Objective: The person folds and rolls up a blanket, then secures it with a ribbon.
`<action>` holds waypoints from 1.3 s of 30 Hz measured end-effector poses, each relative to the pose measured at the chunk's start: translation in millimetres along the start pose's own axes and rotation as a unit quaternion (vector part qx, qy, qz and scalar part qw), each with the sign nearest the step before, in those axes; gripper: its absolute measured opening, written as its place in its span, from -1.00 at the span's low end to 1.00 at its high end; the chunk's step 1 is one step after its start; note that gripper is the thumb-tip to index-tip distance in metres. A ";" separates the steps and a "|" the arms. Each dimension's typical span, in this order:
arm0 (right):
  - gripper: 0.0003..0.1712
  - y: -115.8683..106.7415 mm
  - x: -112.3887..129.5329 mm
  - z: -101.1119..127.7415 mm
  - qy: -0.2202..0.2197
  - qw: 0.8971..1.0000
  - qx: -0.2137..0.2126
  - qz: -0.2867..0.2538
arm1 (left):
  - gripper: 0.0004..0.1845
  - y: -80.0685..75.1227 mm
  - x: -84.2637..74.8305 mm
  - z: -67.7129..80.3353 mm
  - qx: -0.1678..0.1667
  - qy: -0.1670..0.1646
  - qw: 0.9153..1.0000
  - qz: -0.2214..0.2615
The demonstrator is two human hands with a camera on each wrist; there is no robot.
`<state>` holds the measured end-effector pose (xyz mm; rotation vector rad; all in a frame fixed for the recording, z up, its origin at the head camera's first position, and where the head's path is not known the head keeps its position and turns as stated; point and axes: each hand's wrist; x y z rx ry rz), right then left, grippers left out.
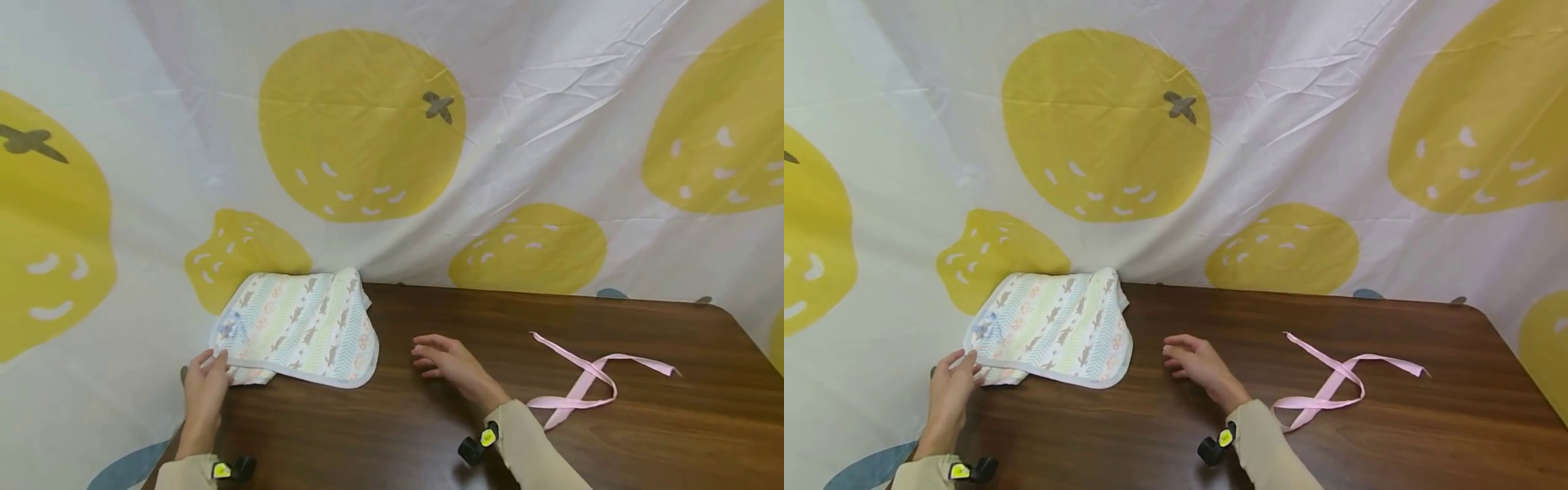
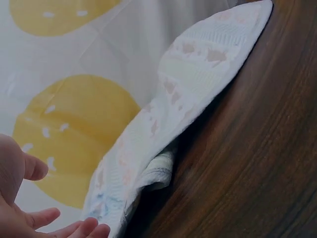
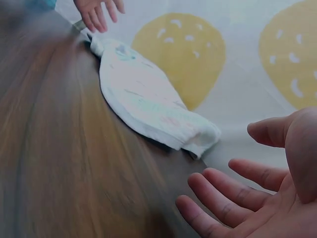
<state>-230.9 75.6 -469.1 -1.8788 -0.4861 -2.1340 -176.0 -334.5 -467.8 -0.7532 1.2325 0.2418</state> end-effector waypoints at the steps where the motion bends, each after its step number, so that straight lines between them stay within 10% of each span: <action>1: -0.45 3.3 -0.7 -1.9 0.001 1.000 -0.003 -0.005 | -0.28 0.7 3.8 -4.2 -0.002 -0.002 1.000 0.006; 9: -0.49 27.9 -7.0 -17.1 0.017 0.999 -0.027 -0.029 | -0.20 9.9 51.0 -50.1 -0.013 -0.031 0.999 0.038; 19: -0.49 51.0 -10.4 -30.4 0.033 0.997 -0.041 -0.063 | -0.25 -2.0 3.6 -0.2 0.053 -0.049 0.994 0.087; 39: -0.49 84.5 -16.5 -47.1 0.024 0.992 -0.102 -0.066 | -0.32 -10.8 11.9 -5.7 0.132 -0.071 0.966 0.209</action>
Point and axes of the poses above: each hand's wrist, its own z-axis away from the middle knuckle, its own y-axis out of the palm, x = y × z, and after that the axes turned 5 degrees about -z, right-handed
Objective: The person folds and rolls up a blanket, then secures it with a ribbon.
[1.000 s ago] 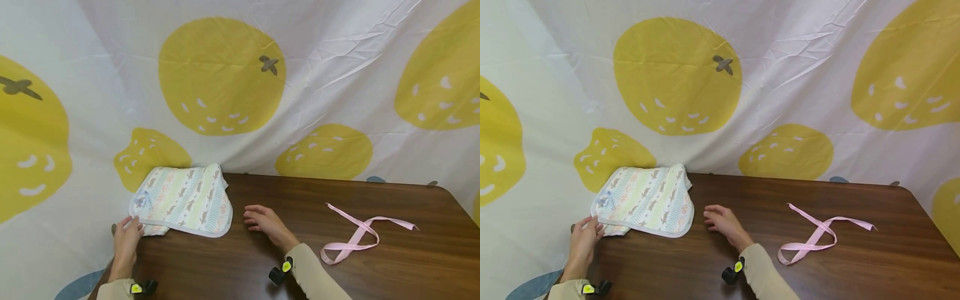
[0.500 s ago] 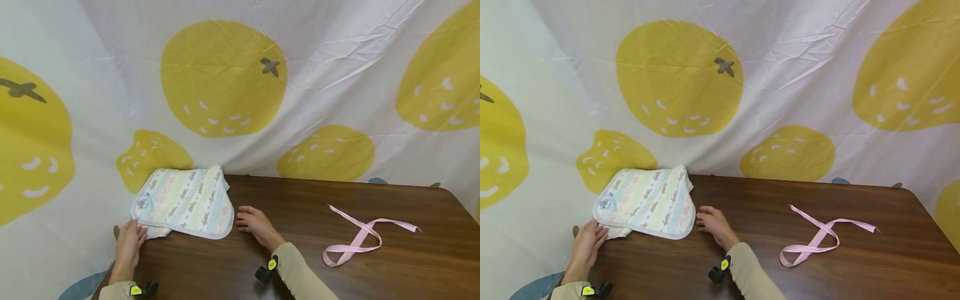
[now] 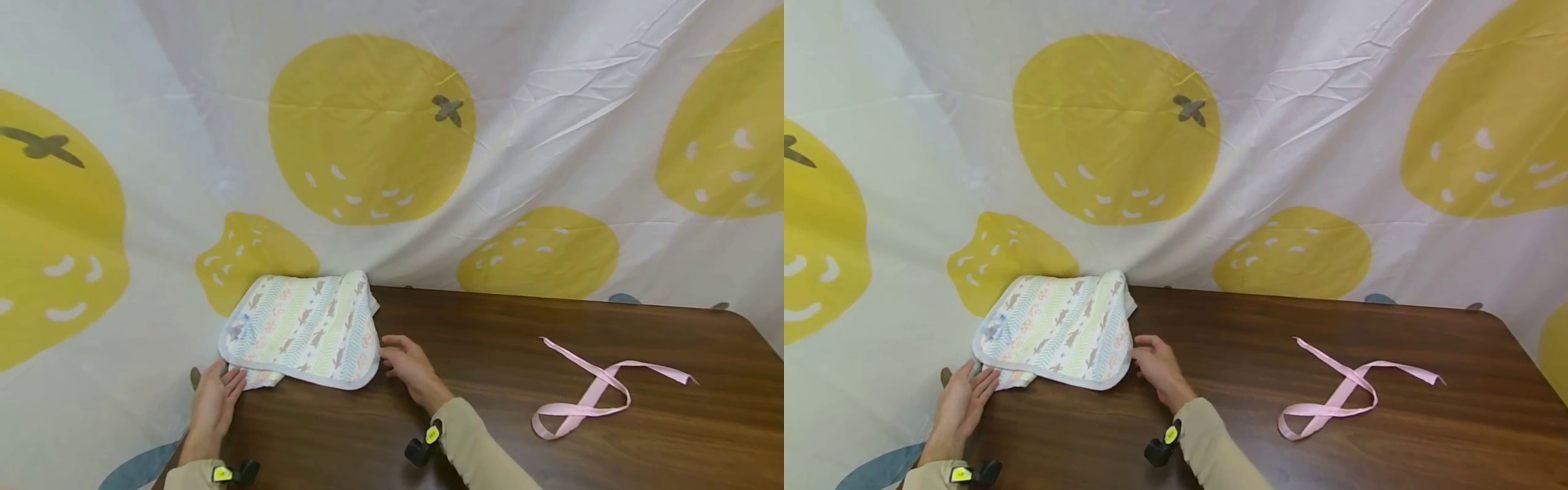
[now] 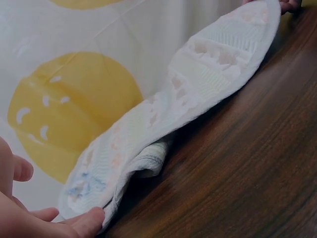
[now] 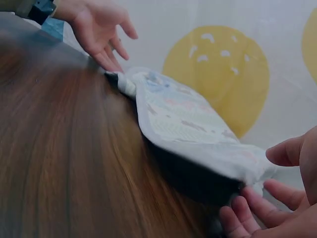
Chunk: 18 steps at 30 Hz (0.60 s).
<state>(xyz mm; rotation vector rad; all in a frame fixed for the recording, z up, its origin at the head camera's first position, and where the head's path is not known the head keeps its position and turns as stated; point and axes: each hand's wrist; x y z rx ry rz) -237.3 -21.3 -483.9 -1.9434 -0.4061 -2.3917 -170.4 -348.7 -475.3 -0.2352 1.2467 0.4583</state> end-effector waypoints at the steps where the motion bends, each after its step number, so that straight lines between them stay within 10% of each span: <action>1: -0.48 1.6 -0.9 0.0 -0.006 1.000 0.001 -0.012 | -0.32 0.3 0.0 -0.2 0.001 -0.001 1.000 0.004; 18: -0.51 17.1 2.4 9.6 -0.005 0.992 0.002 -0.124 | -0.32 5.2 0.9 -6.4 -0.030 0.004 1.000 0.002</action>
Point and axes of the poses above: each hand's wrist, its own z-axis away from the middle knuckle, its own y-axis out of the palm, x = y × z, and after that the axes turned 5 degrees about -z, right-handed
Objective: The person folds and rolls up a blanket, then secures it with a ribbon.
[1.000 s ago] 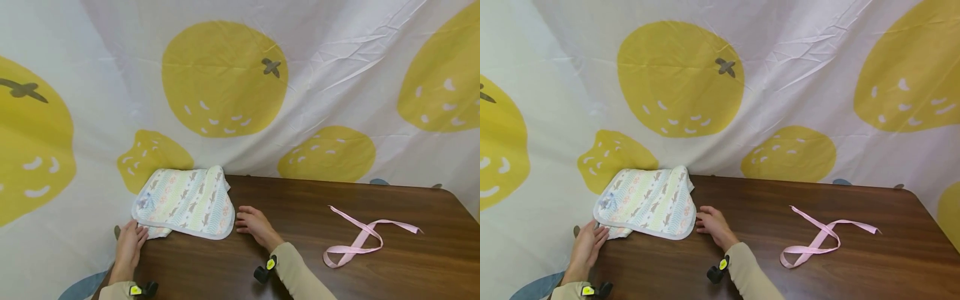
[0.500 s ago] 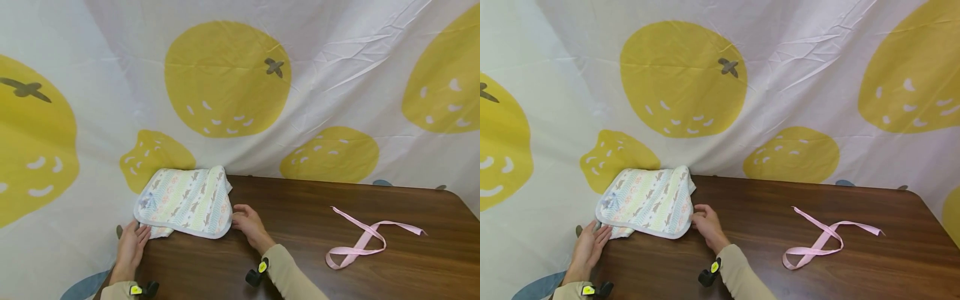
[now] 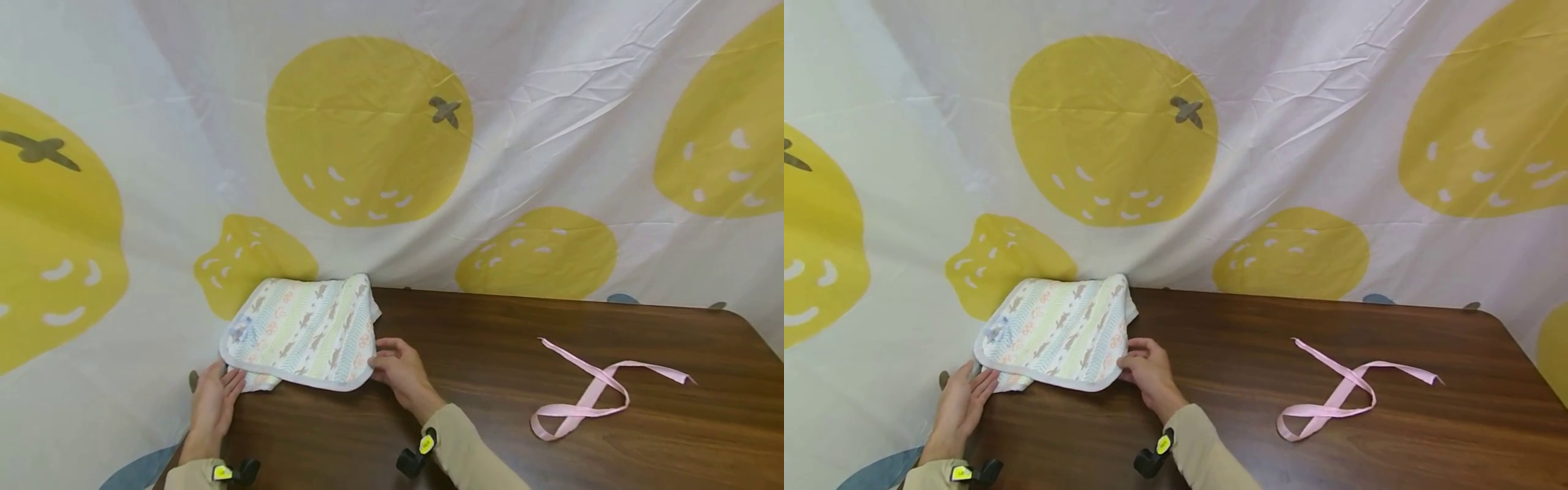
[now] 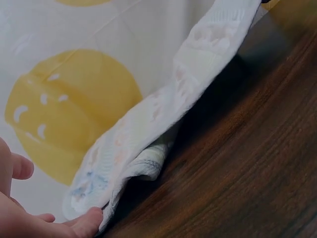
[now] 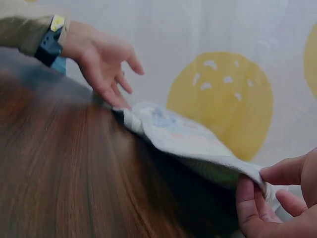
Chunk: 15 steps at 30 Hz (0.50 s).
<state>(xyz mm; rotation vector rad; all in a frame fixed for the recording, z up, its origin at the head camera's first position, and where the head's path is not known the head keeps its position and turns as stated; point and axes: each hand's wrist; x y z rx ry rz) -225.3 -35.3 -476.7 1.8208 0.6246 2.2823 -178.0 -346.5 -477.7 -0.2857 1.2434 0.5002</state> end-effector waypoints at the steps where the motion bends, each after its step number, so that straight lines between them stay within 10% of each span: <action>1: -0.50 -0.2 1.2 1.4 0.005 1.000 0.004 -0.006 | -0.31 0.5 0.1 -0.3 -0.001 0.001 1.000 -0.002; 15: -0.49 -8.8 13.8 28.1 0.018 0.999 0.037 -0.019 | -0.22 8.0 -5.5 0.4 0.022 -0.009 1.000 -0.013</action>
Point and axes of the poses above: each hand's wrist, its own z-axis away from the middle knuckle, its own y-axis out of the palm, x = y × z, and after that the axes turned 5 degrees about -z, right-handed
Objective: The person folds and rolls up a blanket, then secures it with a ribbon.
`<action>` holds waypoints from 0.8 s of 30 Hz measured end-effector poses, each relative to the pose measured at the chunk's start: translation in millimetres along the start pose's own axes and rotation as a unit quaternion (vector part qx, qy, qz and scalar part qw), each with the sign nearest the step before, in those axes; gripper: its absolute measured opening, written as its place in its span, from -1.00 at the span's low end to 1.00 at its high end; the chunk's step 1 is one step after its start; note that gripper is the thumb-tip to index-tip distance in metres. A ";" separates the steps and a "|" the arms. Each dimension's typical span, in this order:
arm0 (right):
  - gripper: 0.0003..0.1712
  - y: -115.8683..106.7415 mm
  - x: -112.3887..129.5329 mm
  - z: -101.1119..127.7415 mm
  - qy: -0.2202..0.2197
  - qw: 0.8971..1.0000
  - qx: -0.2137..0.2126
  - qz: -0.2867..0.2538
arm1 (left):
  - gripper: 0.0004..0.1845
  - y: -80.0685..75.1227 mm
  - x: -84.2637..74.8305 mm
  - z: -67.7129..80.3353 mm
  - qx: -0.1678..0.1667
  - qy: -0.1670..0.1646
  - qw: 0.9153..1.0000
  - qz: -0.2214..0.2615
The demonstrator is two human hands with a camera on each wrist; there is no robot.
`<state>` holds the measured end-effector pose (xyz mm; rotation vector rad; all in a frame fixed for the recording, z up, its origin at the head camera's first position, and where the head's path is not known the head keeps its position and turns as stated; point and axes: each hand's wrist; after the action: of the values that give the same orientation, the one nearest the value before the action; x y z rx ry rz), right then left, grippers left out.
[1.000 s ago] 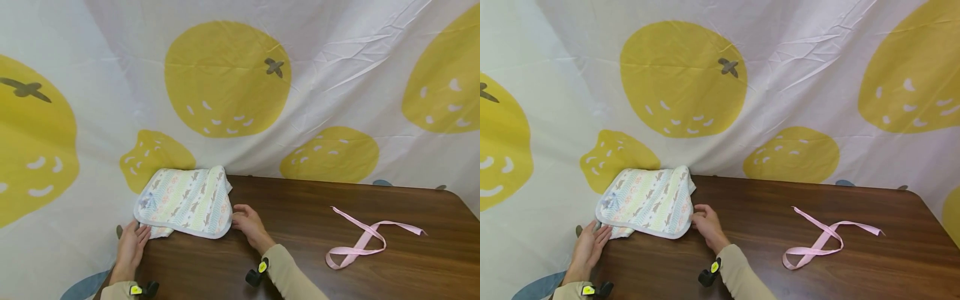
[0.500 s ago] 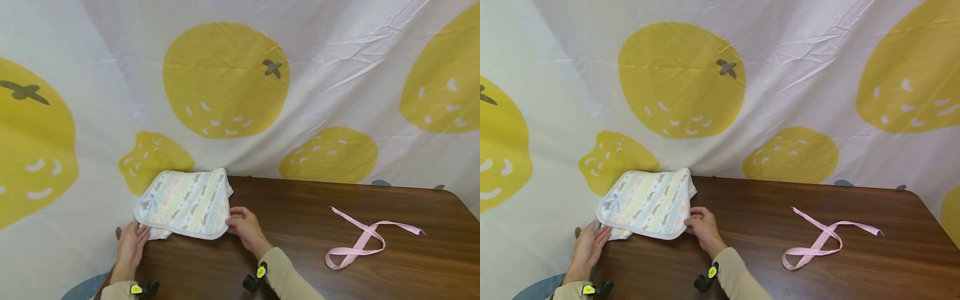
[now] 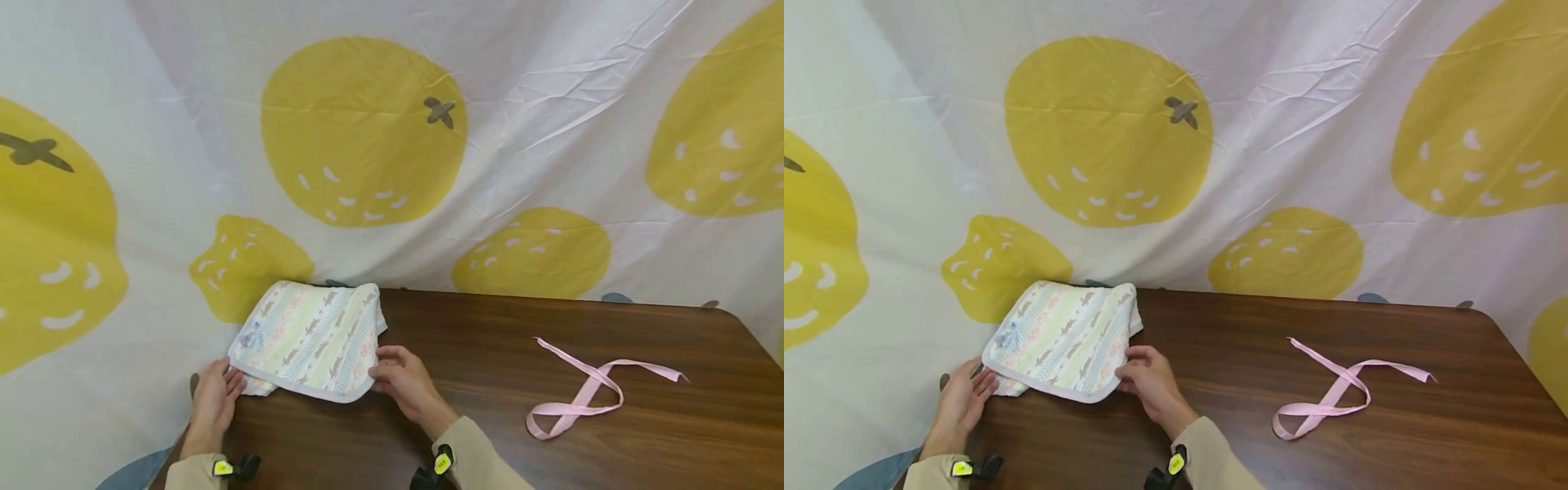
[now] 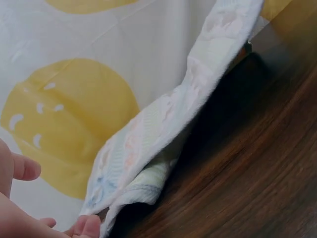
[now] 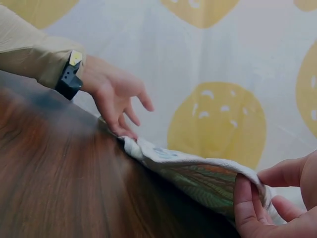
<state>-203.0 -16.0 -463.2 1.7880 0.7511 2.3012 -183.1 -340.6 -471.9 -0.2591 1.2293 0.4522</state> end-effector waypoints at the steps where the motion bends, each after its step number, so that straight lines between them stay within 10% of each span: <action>1: -0.48 -1.2 0.0 1.8 0.000 1.000 0.001 0.003 | -0.22 0.2 0.1 0.0 0.002 0.000 1.000 0.004; 24: -0.40 -32.2 -9.7 11.5 -0.021 0.995 -0.031 0.091 | -0.25 20.8 0.8 2.8 -0.003 0.041 0.999 -0.015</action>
<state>-195.6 11.5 -484.4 1.9447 0.5230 2.3594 -190.3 -320.9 -470.7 -0.3028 1.3037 0.4234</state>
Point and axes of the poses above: each hand's wrist, its own z-axis away from the middle knuckle, its own y-axis out of the palm, x = y × z, and after that the axes turned 5 degrees about -z, right-handed
